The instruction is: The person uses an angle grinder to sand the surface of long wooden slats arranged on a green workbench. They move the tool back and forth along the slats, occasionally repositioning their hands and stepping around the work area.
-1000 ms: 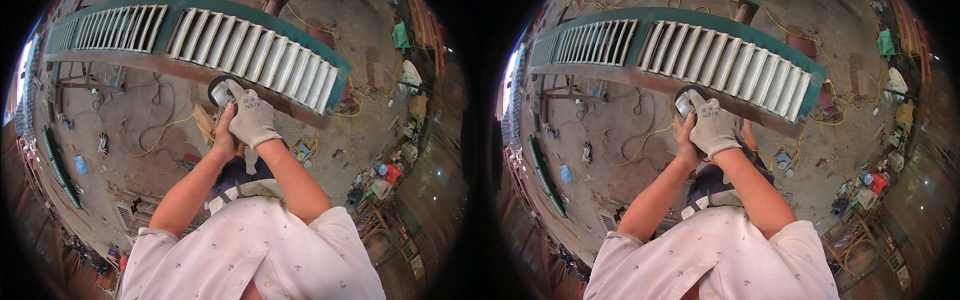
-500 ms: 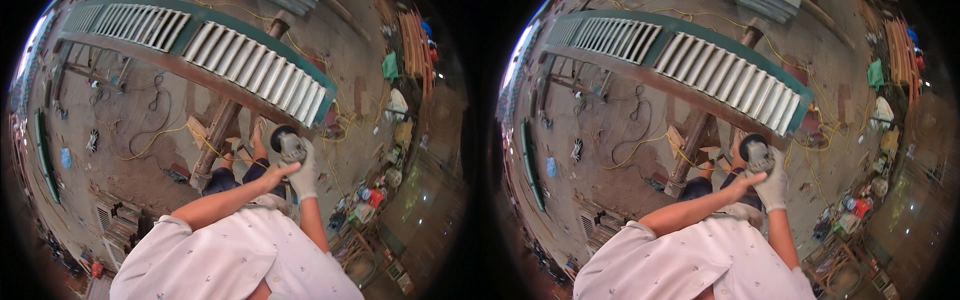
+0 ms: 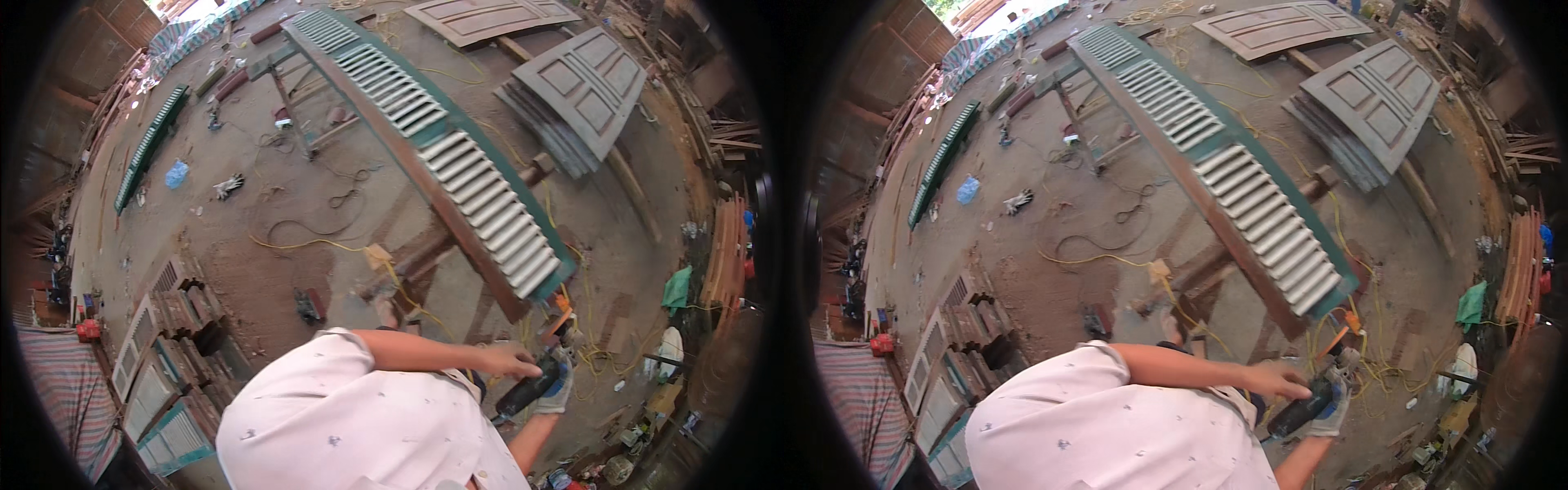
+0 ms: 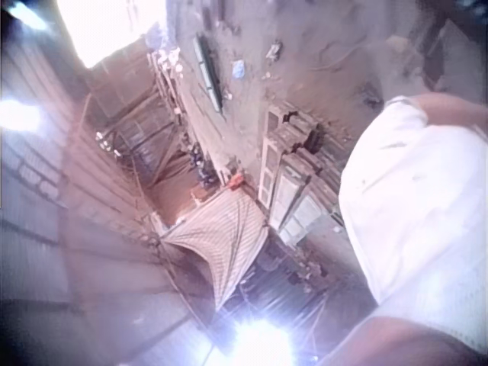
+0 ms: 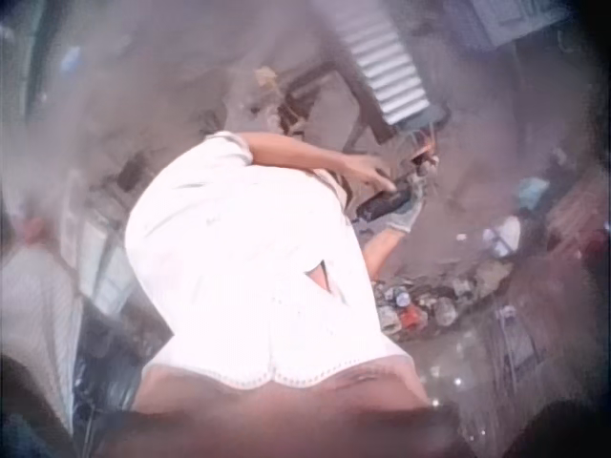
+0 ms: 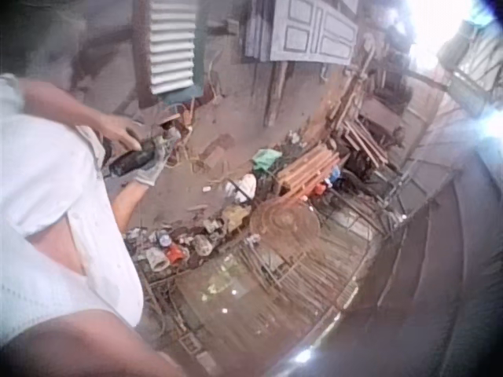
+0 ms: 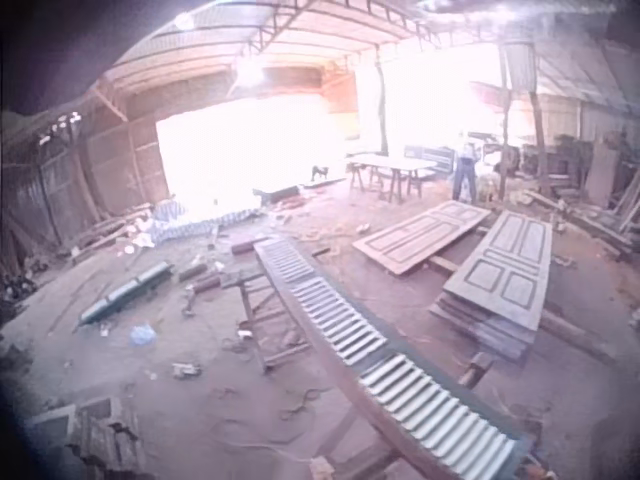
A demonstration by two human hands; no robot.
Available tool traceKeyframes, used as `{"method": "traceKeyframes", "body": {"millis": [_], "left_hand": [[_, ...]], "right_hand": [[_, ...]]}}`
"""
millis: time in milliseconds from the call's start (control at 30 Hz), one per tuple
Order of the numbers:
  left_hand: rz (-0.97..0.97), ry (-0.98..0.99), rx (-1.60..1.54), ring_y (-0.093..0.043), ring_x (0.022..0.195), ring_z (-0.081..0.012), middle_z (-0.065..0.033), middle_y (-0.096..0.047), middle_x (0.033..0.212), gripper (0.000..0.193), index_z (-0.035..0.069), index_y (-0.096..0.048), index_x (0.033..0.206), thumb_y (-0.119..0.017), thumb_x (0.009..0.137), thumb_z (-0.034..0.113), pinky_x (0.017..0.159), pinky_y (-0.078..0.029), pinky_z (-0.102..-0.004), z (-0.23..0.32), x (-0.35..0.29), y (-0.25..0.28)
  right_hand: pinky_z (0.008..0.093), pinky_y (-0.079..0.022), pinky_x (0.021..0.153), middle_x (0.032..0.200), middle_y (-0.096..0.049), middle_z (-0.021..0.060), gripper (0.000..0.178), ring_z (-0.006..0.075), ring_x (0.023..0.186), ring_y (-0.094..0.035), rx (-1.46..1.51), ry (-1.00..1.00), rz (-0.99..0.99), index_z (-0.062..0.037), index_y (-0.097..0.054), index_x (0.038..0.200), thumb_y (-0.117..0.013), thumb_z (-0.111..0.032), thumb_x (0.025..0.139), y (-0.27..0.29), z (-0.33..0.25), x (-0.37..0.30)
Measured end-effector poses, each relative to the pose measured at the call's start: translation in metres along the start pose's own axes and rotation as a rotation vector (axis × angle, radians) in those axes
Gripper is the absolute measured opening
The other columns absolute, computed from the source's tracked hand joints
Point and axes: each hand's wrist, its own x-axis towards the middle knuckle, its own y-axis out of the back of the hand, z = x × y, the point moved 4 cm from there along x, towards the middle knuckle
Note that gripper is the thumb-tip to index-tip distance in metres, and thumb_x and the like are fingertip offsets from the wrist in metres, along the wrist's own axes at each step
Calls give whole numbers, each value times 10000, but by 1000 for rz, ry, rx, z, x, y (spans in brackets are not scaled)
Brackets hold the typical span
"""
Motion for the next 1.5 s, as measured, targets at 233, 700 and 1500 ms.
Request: {"method": "traceKeyframes", "body": {"millis": [233, 700, 1500], "left_hand": [[1293, -421, 940, -705, 1236, -379, -191, -705, 1378, 479, 4, -653, 1380, -756, 986, 257, 1053, -549, -444, -40, 9, 108], [954, 850, 1467, -103, 1679, -393, -142, -127, 1825, 1054, 26, -199, 1729, -739, 918, 428, 1223, -142, -840, -15, 80, 92], [714, -298, 261, -718, 1030, -272, -145, -757, 1100, 682, 55, -650, 1270, -904, 749, 414, 925, -553, -407, 80, 312, -49]], "right_hand": [[461, -632, 761, 1154, -742, 104, 556, 270, 941, -726, 187, -15, -97, -88, -644, 1338, -773, -472, 957, 188, -62, 21], [420, -607, 884, 1140, -745, 96, 447, 254, 988, -717, 51, -105, 136, -62, -691, 1328, -710, -377, 1011, 457, -193, 58], [432, -626, 891, 1265, -699, 96, 603, 259, 1029, -729, 130, -152, -681, -123, -509, 1510, -771, -141, 967, 59, -213, 255]]}}
